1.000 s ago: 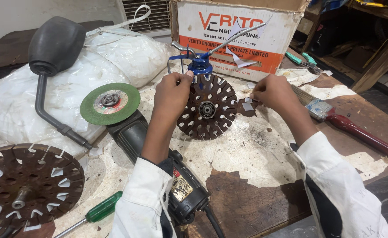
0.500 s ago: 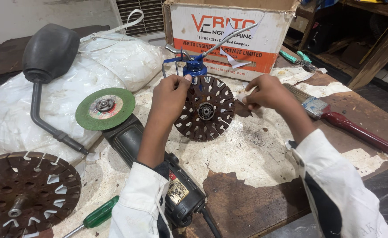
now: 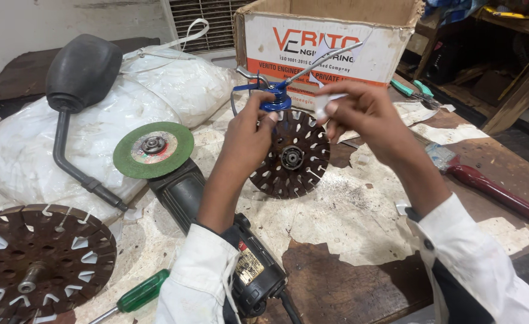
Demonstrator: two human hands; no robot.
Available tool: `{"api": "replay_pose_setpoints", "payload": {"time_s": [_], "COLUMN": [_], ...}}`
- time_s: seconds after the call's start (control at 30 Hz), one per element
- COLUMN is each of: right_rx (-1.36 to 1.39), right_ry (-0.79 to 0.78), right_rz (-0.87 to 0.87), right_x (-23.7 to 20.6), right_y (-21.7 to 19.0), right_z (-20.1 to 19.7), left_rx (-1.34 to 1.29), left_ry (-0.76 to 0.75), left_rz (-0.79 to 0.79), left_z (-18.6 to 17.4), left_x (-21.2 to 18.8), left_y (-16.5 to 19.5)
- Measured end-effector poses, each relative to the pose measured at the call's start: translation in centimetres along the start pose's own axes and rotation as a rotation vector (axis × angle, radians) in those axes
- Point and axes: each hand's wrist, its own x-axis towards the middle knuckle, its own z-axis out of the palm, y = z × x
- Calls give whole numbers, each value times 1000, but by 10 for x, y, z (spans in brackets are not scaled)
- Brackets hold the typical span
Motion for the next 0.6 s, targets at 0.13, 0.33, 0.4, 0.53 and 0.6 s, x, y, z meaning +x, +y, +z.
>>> {"api": "replay_pose_setpoints", "payload": {"time_s": [0.13, 0.33, 0.4, 0.53, 0.6], "right_rx": [90, 206, 229, 229, 268], "right_ry": [-172, -71, -34, 49, 76], "right_rz": [12, -47, -107, -142, -136], "right_x": [-2, -5, -6, -6, -4], "right_y": [4, 10, 11, 16, 18], "right_z": [30, 50, 51, 51, 52], "left_rx": [113, 62, 92, -201, -183], "left_ry": [7, 85, 128, -19, -41], "left_rz": [58, 371, 397, 202, 240], "left_z": [-2, -9, -11, -13, -14], "left_x": [-5, -3, -3, -5, -6], "left_y": [0, 12, 20, 31, 33]}}
